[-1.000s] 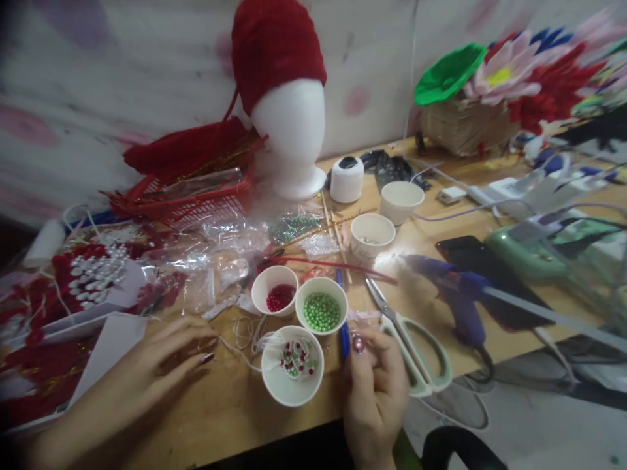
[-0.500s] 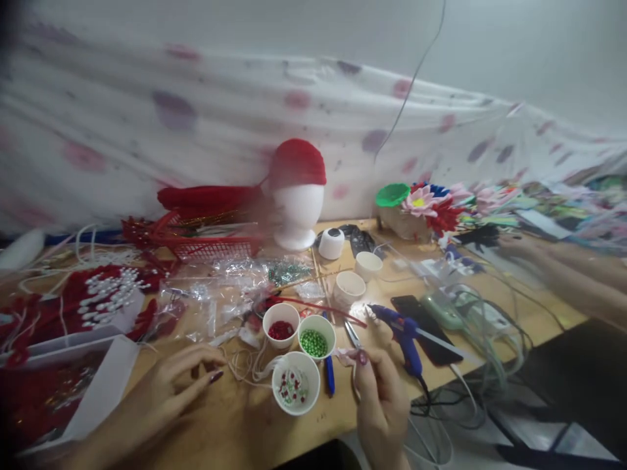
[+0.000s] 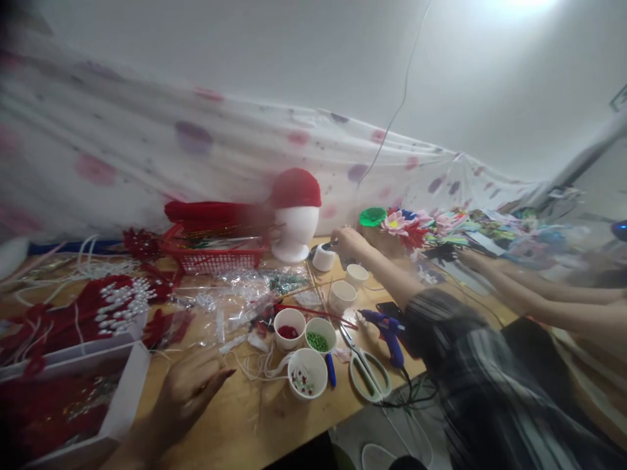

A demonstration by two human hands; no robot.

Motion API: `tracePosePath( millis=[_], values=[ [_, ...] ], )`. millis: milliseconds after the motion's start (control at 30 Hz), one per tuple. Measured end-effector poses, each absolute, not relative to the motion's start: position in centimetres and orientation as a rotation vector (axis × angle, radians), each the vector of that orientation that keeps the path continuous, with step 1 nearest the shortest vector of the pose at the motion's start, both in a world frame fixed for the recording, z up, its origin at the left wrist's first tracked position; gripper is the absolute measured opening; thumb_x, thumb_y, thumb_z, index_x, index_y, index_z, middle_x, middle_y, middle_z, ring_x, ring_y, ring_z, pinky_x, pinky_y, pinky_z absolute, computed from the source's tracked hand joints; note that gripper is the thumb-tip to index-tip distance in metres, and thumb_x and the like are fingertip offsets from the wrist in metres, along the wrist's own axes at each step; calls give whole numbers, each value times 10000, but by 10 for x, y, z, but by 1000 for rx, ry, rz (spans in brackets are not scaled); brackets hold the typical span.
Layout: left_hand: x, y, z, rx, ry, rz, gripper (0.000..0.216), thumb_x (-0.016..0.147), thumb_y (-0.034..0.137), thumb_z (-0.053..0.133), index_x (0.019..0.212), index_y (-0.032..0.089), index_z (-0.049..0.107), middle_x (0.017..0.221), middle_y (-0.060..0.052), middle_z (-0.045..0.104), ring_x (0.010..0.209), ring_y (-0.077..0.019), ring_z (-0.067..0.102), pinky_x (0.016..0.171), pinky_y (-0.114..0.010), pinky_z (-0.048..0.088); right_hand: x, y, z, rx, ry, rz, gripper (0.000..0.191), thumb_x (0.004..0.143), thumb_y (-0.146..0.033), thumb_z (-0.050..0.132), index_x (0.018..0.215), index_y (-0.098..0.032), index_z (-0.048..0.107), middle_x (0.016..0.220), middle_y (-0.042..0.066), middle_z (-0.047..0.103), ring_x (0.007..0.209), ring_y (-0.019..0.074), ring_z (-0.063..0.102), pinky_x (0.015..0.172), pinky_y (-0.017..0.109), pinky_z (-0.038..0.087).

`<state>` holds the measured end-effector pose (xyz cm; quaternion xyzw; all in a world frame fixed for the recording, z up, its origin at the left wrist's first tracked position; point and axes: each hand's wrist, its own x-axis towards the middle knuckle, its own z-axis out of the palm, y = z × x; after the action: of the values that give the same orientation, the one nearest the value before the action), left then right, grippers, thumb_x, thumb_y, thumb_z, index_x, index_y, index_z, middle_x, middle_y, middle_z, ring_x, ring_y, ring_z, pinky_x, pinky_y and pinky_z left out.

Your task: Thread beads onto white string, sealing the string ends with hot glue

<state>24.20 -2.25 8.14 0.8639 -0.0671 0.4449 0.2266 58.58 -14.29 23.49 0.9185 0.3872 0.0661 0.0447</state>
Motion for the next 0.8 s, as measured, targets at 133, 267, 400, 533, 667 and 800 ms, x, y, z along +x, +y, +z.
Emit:
tracePosePath(
  millis=[133,267,400,533,667,800],
  values=[
    [244,-22,78,2328,-151,1298,379,946,110,469,578,195,449,504,35,436,477,-102,402,497,-262,293,611,-112,210,2728,1135,19,295,960,-330,600,1218,-187,607,1254,82,619,1044,236,644,872,427,557],
    [248,-23,72,2344,-105,1318,419,921,70,461,529,200,389,469,44,396,439,-93,355,475,-281,254,626,-98,194,2716,1099,0,310,954,-329,610,1225,-180,602,1252,85,618,1047,239,644,868,427,558],
    [249,-23,67,2354,-86,1281,431,914,59,443,515,202,367,461,42,394,432,-92,344,468,-288,241,642,-95,185,2738,1055,14,328,951,-325,615,1242,-175,588,1255,93,614,1050,238,644,870,436,557],
    [249,-22,63,2371,-88,1200,432,906,69,461,504,204,377,460,41,390,443,-98,333,478,-298,232,649,-100,173,2747,1047,-28,319,953,-324,612,1237,-180,592,1256,91,615,1051,235,643,872,433,556],
    [248,-21,64,2383,-76,1169,443,907,75,460,491,201,377,459,42,376,446,-95,331,478,-297,232,650,-109,170,2784,1074,-17,323,949,-323,619,1235,-176,594,1253,94,615,1054,237,643,872,430,555],
    [246,-21,68,2391,-55,1153,454,916,91,466,482,196,385,456,47,374,437,-87,327,471,-285,241,652,-124,186,2872,1106,60,315,948,-329,620,1226,-181,601,1249,82,619,1057,244,642,871,428,556]
  ],
)
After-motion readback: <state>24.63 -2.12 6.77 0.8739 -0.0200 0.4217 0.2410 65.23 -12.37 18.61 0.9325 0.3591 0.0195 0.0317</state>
